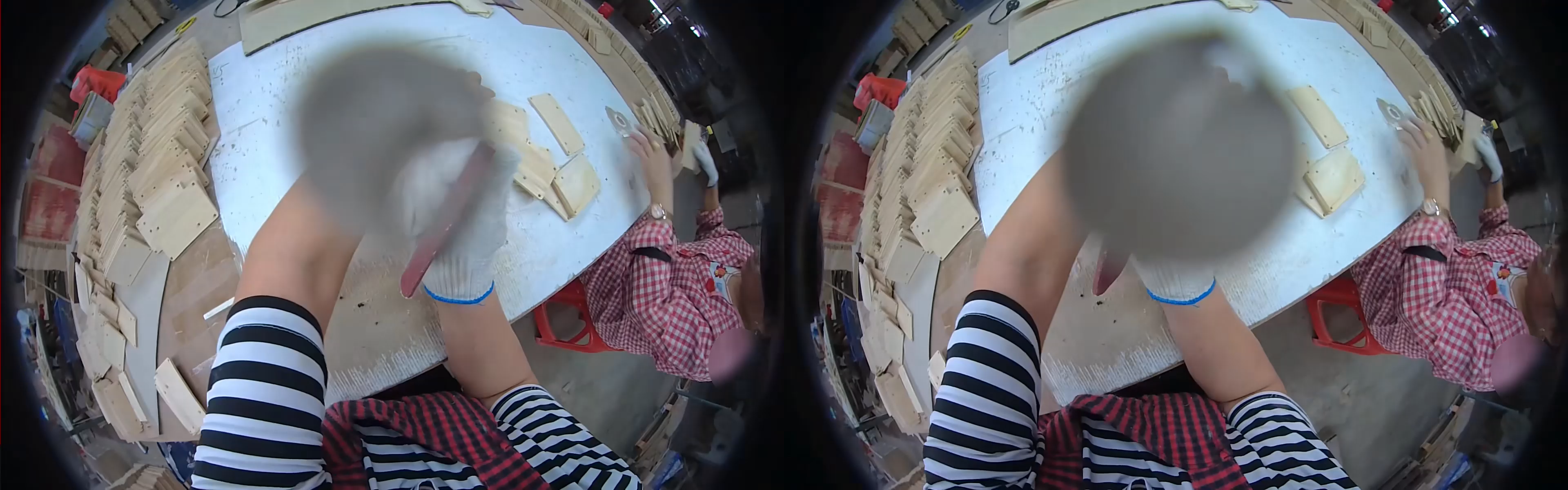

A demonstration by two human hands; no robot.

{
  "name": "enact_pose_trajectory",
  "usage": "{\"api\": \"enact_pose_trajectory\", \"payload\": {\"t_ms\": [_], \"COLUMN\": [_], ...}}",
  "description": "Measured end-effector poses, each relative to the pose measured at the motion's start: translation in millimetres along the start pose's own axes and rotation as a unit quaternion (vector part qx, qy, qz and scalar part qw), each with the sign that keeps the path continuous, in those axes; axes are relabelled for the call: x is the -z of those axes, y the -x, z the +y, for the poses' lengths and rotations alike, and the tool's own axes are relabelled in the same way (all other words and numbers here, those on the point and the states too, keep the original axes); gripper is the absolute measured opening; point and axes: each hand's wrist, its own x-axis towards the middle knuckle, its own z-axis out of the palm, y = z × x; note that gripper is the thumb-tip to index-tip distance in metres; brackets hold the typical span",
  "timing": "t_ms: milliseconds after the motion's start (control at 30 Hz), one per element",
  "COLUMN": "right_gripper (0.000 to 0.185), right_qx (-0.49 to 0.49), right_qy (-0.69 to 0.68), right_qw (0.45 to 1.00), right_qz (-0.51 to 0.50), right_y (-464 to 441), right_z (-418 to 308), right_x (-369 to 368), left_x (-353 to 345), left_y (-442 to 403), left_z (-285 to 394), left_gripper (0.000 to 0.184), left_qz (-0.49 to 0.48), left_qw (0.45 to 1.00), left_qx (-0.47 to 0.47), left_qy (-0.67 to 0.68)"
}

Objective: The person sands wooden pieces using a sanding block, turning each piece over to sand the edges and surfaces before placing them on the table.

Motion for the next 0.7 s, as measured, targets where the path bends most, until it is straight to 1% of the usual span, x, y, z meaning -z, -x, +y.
{"api": "enact_pose_trajectory", "payload": {"t_ms": [33, 67, 133, 167, 200, 233, 267, 300, 333, 367, 400, 433, 467, 500, 533, 567, 633, 667, 700], "right_gripper": [0.038, 0.038, 0.038, 0.037, 0.036, 0.036, 0.033, 0.032, 0.031, 0.03, 0.029, 0.029, 0.029, 0.03, 0.03, 0.03, 0.031, 0.031, 0.032], "right_qx": [-0.002, -0.004, 0.001, 0.009, 0.058, 0.031, 0.03, 0.028, 0.027, 0.018, 0.009, -0.001, 0.007, 0.02, 0.02, 0.038, 0.061, 0.027, -0.009], "right_qy": [0.001, 0.003, 0.021, 0.035, 0.079, 0.069, 0.131, 0.156, 0.18, 0.147, 0.117, 0.119, 0.184, 0.248, 0.251, 0.277, 0.305, 0.287, 0.271], "right_qw": [1.0, 0.999, 0.996, 0.993, 0.986, 0.989, 0.99, 0.987, 0.982, 0.988, 0.992, 0.992, 0.982, 0.968, 0.967, 0.958, 0.945, 0.951, 0.955], "right_qz": [0.015, 0.032, 0.089, 0.114, 0.136, 0.129, 0.045, -0.005, -0.054, -0.049, -0.044, -0.052, -0.033, -0.014, -0.022, -0.055, -0.101, -0.112, -0.12], "right_y": [1.0, 1.7, 3.3, 4.5, 2.3, 3.8, 2.7, 1.8, 0.7, 0.6, 0.2, 2.4, 4.6, 7.6, 10.2, 12.9, 25.7, 34.9, 42.3], "right_z": [1.5, 3.2, 6.0, 6.5, 10.7, 12.8, 15.5, 19.1, 23.0, 26.4, 30.4, 35.1, 40.1, 44.1, 49.0, 54.4, 61.4, 64.6, 68.5], "right_x": [-3.2, -6.3, -12.9, -16.1, -14.7, -9.8, -1.3, 2.3, 6.1, 6.0, 3.9, 1.4, -1.9, -4.2, -4.7, -4.6, -11.3, -16.8, -17.3], "left_x": [7.6, 14.6, 24.7, 37.0, 48.9, 41.2, 19.9, 11.3, 30.6, 45.2, 43.5, 41.6, 38.1, 32.6, 27.9, 12.8, 2.3, -6.7, -17.6], "left_y": [10.5, 26.5, 80.7, 118.5, 162.2, 221.4, 291.6, 338.2, 365.0, 390.7, 413.4, 432.6, 443.0, 447.1, 451.3, 460.1, 459.5, 458.3, 456.3], "left_z": [1.1, -1.7, -8.2, -2.7, 2.5, -8.8, -27.3, -28.1, 22.3, 84.6, 118.5, 144.7, 164.2, 181.6, 192.0, 191.5, 188.0, 178.3, 166.8], "left_gripper": [0.052, 0.052, 0.04, 0.042, 0.043, 0.043, 0.041, 0.041, 0.042, 0.044, 0.046, 0.047, 0.047, 0.045, 0.042, 0.039, 0.052, 0.052, 0.055], "left_qz": [0.009, 0.009, 0.157, 0.185, 0.213, 0.207, 0.297, 0.384, 0.345, 0.286, 0.248, 0.208, 0.212, 0.219, 0.227, 0.245, 0.212, 0.222, 0.244], "left_qw": [1.0, 1.0, 0.98, 0.971, 0.958, 0.954, 0.897, 0.79, 0.872, 0.909, 0.893, 0.87, 0.865, 0.842, 0.817, 0.825, 0.842, 0.838, 0.834], "left_qx": [-0.013, -0.001, 0.106, 0.146, 0.187, 0.212, 0.292, 0.346, 0.326, 0.289, 0.361, 0.431, 0.44, 0.483, 0.522, 0.489, 0.476, 0.478, 0.487], "left_qy": [-0.023, -0.026, -0.067, -0.046, -0.028, -0.042, 0.15, 0.33, 0.121, -0.09, -0.108, -0.121, -0.119, -0.103, -0.086, -0.14, -0.142, -0.139, -0.09]}}
